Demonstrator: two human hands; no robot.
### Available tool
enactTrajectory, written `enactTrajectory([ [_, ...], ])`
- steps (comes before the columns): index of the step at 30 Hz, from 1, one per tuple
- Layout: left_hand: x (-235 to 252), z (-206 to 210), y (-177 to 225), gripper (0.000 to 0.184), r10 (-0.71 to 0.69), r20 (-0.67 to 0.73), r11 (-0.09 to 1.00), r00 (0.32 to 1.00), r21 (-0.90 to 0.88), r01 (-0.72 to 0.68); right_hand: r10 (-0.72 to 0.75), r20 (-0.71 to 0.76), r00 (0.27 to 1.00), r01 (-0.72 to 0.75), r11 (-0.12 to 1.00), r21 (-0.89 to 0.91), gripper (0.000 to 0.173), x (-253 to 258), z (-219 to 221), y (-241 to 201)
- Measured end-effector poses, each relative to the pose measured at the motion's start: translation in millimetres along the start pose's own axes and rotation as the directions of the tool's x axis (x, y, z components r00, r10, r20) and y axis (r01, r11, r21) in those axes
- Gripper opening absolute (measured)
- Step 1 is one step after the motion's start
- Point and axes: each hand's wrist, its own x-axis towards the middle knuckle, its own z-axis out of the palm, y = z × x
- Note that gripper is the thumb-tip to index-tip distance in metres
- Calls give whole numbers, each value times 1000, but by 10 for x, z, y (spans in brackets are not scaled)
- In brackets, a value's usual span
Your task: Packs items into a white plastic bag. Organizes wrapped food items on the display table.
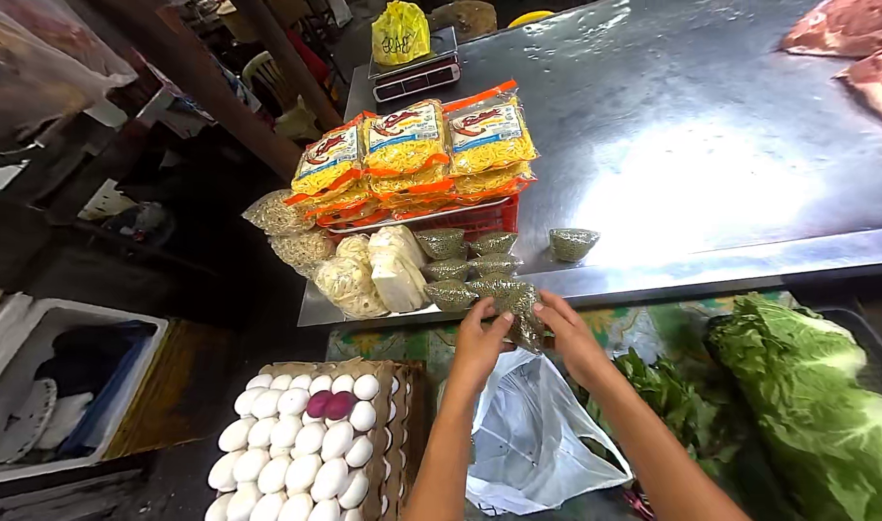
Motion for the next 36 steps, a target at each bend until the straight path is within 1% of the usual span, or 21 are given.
enactTrajectory([
  [2, -22, 5, -57, 46, -69, -5, 979, 998, -192, 67, 21, 124, 992, -7, 994, -112, 58, 42, -54, -110],
  [3, -20, 2, -82, 42, -96, 18, 963, 995, -252, 98, 34, 182, 983, 0, 983, -183, 61, 69, -73, -158],
  [5, 3, -1, -110, 38, -105, 57, 944, 993, -308, 118, 63, 276, 959, 45, 929, -368, 76, 156, -96, -252],
  [6, 13, -3, -105, 38, -96, 62, 942, 994, -317, 110, 87, 298, 951, 74, 869, -490, 86, 205, -88, -299],
  [8, 35, -8, -69, 38, -77, 50, 937, 996, -339, 89, 125, 285, 950, 128, 678, -723, 104, 274, -16, -418],
  [10, 96, -3, -7, 39, -59, 31, 917, 998, -393, 66, 106, 257, 961, 171, 502, -848, 108, 345, 111, -578],
  [11, 139, -2, 37, 38, -49, 20, 905, 999, -423, 52, 91, 240, 967, 178, 435, -882, 106, 395, 183, -663],
  [13, 258, -13, 137, 39, -20, -1, 884, 1000, -468, 17, 69, 236, 969, 199, 344, -918, 97, 559, 309, -829],
  [14, 331, -23, 193, 39, -6, -14, 876, 1000, -482, -1, 59, 260, 964, 230, 311, -922, 92, 671, 361, -908],
  [18, 716, -54, 416, 36, -32, -78, 867, 996, -499, -11, -37, 401, 915, 399, 229, -888, 75, 1251, 449, -1018],
  [20, 936, -62, 477, 36, -59, -86, 858, 994, -513, 7, -68, 445, 893, 449, 188, -873, 71, 1527, 444, -979],
  [23, 1225, -69, 510, 38, -88, -95, 834, 992, -551, 21, -110, 471, 875, 483, 145, -864, 66, 1812, 424, -893],
  [25, 1331, -46, 528, 38, -111, -100, 799, 989, -601, 29, -154, 480, 864, 499, 120, -859, 64, 1897, 404, -836],
  [28, 1391, 25, 523, 37, -147, -122, 722, 982, -692, 22, -304, 478, 824, 539, 161, -827, 61, 1787, 301, -728],
  [30, 1417, 42, 526, 39, -170, -129, 687, 977, -726, 24, -431, 373, 822, 498, 227, -837, 51, 1607, 117, -702],
  [31, 1426, 40, 528, 41, -170, -124, 677, 978, -735, 25, -466, 293, 835, 439, 240, -866, 48, 1552, -22, -713],
  [32, 1429, 32, 518, 44, -171, -117, 672, 978, -740, 28, -458, 215, 862, 356, 246, -902, 49, 1546, -190, -712],
  [33, 1431, 23, 506, 45, -172, -113, 668, 979, -744, 31, -401, 139, 905, 252, 243, -937, 56, 1583, -367, -698],
  [34, 1432, 14, 506, 45, -173, -110, 666, 979, -745, 34, -311, 80, 947, 155, 225, -962, 66, 1666, -542, -662],
  [35, 1432, 8, 511, 46, -178, -107, 667, 978, -744, 40, -217, 39, 975, 82, 195, -977, 75, 1763, -700, -608],
  [36, 1433, 5, 519, 46, -180, -103, 668, 978, -742, 45, -161, 17, 987, 43, 161, -986, 77, 1839, -818, -561],
])
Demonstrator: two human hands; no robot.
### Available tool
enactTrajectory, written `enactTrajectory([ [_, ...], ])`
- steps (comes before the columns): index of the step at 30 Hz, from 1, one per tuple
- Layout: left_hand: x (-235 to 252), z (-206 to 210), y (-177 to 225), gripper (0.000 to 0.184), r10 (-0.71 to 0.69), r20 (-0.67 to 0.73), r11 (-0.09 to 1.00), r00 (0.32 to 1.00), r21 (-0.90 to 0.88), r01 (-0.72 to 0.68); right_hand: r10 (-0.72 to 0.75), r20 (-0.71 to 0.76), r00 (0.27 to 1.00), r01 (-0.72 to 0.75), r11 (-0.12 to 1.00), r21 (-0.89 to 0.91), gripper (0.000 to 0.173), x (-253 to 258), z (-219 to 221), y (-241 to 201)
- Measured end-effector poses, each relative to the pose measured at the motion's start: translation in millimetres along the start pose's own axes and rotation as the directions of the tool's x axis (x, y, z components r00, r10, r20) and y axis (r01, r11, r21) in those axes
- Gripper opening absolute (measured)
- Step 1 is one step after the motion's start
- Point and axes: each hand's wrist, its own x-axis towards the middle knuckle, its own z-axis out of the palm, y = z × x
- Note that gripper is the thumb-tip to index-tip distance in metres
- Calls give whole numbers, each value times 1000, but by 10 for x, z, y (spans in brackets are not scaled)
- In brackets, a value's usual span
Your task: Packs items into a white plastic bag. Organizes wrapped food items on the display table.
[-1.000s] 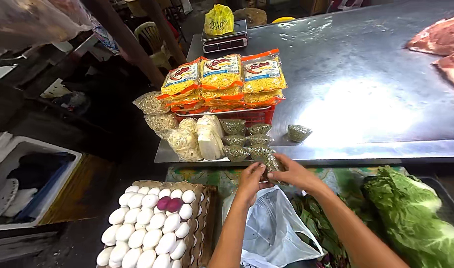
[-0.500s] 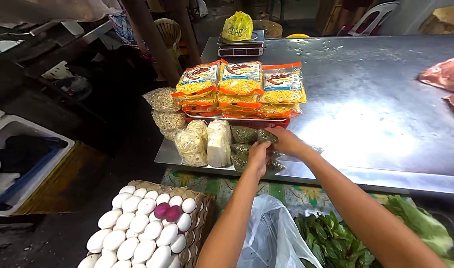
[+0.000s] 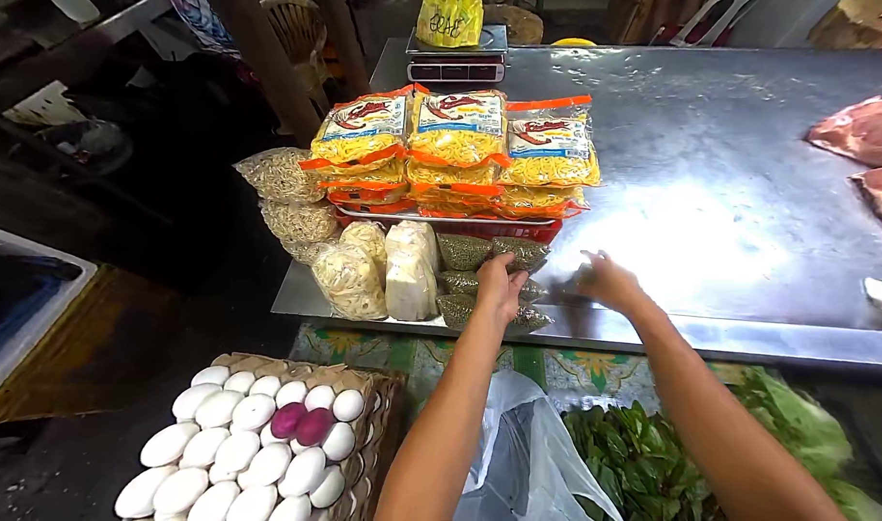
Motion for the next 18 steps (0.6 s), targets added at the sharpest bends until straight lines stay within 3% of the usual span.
enactTrajectory([
  [2, -1, -2, -1, 47, -3, 5, 1000, 1000, 11, 3, 32, 4, 999, -32, 999, -22, 67, 7, 20, 113],
  [5, 8, -20, -2, 47, -13, 18, 999, 1000, 45, 13, -11, -45, 999, 16, 992, 124, 60, -188, -85, 83],
  [8, 16, -59, 45, 52, -51, 26, 990, 998, 135, 47, -184, -91, 979, 199, 961, 194, 63, -478, -241, -290],
  [13, 12, -67, 117, 62, -92, 61, 958, 994, 279, 72, -397, -93, 913, 405, 910, 87, 75, -604, -97, -995],
  [16, -39, -126, 227, 61, -30, 78, 941, 997, 337, 1, -442, -140, 886, 449, 893, 18, 63, -502, 68, -1180],
  [18, -210, -247, 292, 56, 91, 113, 908, 989, 398, -129, -448, -116, 887, 450, 893, -8, 53, -447, 103, -1225],
])
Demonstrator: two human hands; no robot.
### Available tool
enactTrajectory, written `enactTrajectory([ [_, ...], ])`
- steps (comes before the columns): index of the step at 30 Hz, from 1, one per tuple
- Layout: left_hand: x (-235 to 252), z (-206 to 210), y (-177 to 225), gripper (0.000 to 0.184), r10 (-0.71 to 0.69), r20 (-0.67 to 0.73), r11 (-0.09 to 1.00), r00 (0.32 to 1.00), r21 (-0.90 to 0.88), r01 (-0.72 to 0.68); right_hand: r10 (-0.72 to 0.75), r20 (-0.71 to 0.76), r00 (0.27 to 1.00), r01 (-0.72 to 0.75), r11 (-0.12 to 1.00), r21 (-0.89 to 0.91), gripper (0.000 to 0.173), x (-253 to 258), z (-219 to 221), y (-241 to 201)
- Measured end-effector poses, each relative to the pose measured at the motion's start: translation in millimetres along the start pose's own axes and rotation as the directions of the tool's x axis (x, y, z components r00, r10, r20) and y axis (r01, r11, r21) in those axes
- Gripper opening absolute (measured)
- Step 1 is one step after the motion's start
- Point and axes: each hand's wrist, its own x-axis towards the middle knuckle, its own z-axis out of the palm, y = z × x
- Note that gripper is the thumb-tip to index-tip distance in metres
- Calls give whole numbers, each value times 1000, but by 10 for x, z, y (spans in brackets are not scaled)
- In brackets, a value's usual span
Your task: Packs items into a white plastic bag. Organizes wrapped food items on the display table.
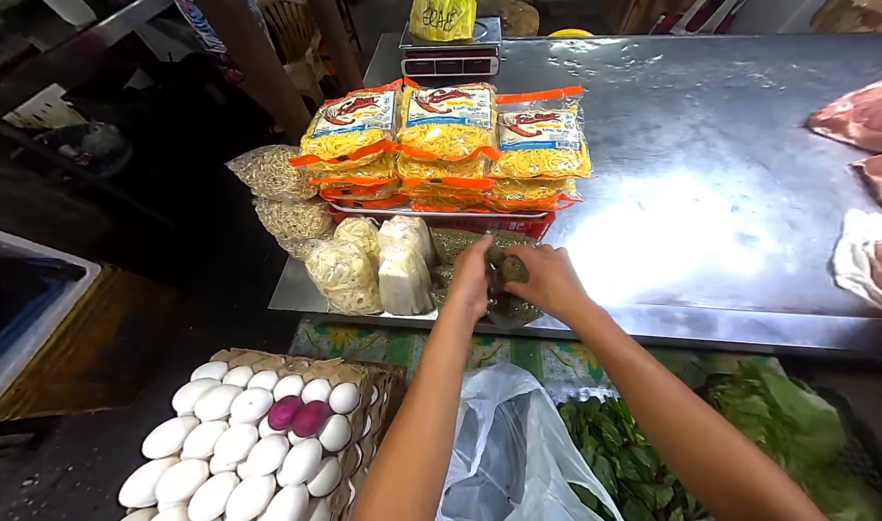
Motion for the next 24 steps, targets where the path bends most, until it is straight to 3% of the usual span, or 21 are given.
enactTrajectory([
  [3, -269, -173, -112, 40, 174, -39, 969, 984, 187, -163, -77, 0, 997, 77, 996, -36, 46, 61, 85, -8],
  [8, -241, -239, -365, 39, 138, -25, 939, 990, 323, -123, -171, 1, 985, 170, 980, -101, 40, 239, 226, -33],
  [12, -107, -164, -332, 46, 185, 0, 821, 983, 550, -155, -105, 113, 988, 103, 994, 20, 54, 186, 55, 15],
  [15, -89, -84, -230, 46, 220, 23, 718, 975, 673, -178, 35, -4, 999, -33, 964, 263, 51, 16, -123, 140],
  [18, -57, -44, -227, 53, 208, 37, 655, 977, 737, -167, 302, -96, 949, -225, 856, 465, 42, -39, -68, 342],
  [20, -26, -38, -237, 60, 188, 40, 623, 981, 768, -151, 449, -5, 893, -366, 735, 571, 46, 30, -3, 437],
  [22, 14, -45, -246, 58, 176, 44, 618, 983, 773, -145, 484, 93, 870, -428, 648, 630, 50, 100, 72, 504],
  [24, 62, -71, -253, 55, 162, 48, 633, 986, 761, -141, 489, 107, 866, -425, 603, 675, 43, 153, 140, 512],
])
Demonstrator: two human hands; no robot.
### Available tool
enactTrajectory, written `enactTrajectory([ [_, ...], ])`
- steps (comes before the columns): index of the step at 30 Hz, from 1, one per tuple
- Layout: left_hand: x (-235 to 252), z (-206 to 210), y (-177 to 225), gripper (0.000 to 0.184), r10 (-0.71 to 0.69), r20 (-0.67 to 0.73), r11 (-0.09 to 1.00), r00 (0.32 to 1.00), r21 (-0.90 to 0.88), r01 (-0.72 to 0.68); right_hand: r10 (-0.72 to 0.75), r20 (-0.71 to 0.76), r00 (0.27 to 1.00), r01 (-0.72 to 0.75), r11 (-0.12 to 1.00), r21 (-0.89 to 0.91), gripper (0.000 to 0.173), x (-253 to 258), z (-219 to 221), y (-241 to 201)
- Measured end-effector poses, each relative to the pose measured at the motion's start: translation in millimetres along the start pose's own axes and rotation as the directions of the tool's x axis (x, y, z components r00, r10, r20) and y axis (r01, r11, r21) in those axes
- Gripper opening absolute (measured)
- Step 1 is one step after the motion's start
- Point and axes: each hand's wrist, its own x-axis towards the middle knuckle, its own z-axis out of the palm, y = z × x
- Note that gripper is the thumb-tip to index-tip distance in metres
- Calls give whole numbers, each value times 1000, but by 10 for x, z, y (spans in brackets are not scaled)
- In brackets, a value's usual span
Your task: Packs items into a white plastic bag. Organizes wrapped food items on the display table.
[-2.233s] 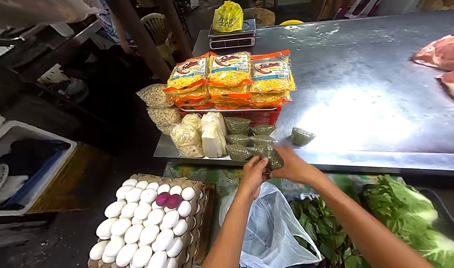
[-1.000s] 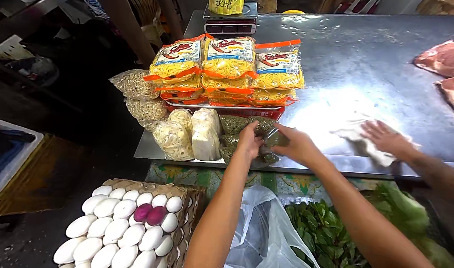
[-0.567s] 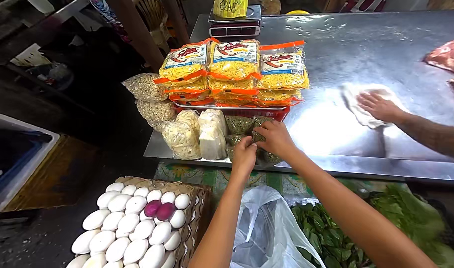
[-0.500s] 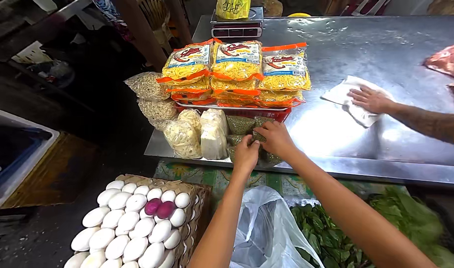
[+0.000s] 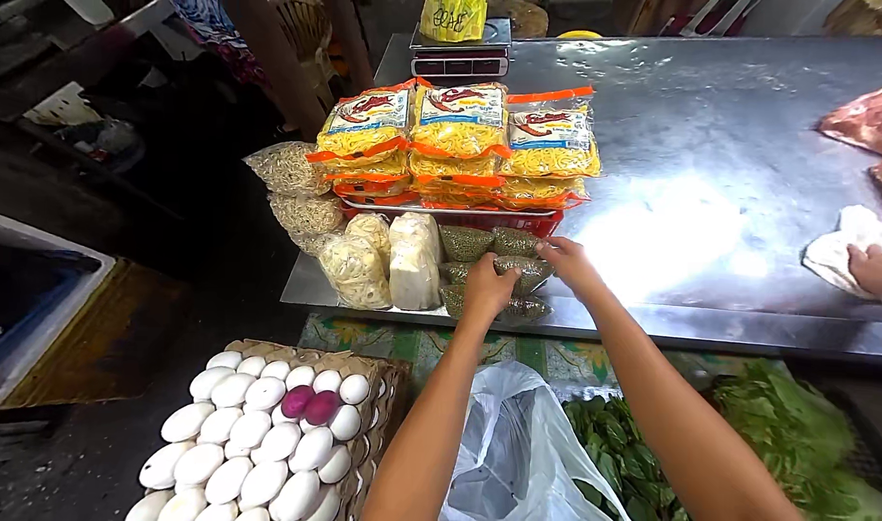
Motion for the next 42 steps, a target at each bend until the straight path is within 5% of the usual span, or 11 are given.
enactTrajectory([
  [11, 17, 85, 1, 43, -23, -61, 989, 998, -148, 13, 60, -151, 987, -13, 955, 295, 31, 131, 178, 41],
  [15, 46, 2, 52, 46, 15, -37, 998, 999, -59, -17, -45, -114, 993, 59, 990, 126, 43, -9, 39, 48],
  [20, -861, -360, 43, 30, 257, 17, 962, 966, -98, -254, -127, -37, 991, 119, 980, -158, 30, -1377, -277, 14],
  [22, -1572, -432, -172, 19, 309, 409, 918, 859, -363, -158, 30, 190, 981, -4, 990, -138, 29, -1916, -189, 349],
  [23, -1851, -375, -351, 23, 302, 638, 919, 708, -391, -39, 84, 305, 949, -39, 987, -153, 28, -2102, -26, 586],
  [24, -2040, -248, -568, 25, 244, 778, 951, 578, -309, 14, 113, 406, 907, -46, 984, -172, 27, -2223, 204, 834],
  [25, -2151, -87, -817, 27, 143, 821, 985, 553, -173, 3, 131, 487, 864, -30, 977, -211, 28, -2273, 465, 1066],
  [28, -2098, 250, -1539, 48, -237, 564, 970, 791, 182, 161, 126, 477, 870, 52, 938, -342, 45, -2172, 1201, 1495],
  [31, -1734, 229, -1942, 54, -214, 207, 933, 955, 333, 137, 155, 404, 902, 71, 867, -493, 48, -1834, 1640, 1501],
  [35, -1365, 303, -2367, 67, -180, 203, 812, 963, 583, 29, 279, 471, 837, 69, 800, -596, 57, -1559, 1903, 1657],
  [42, -1273, 345, -2603, 52, -216, 231, 874, 949, 478, 83, 241, 267, 933, -60, 837, -544, 44, -1944, 1555, 1666],
])
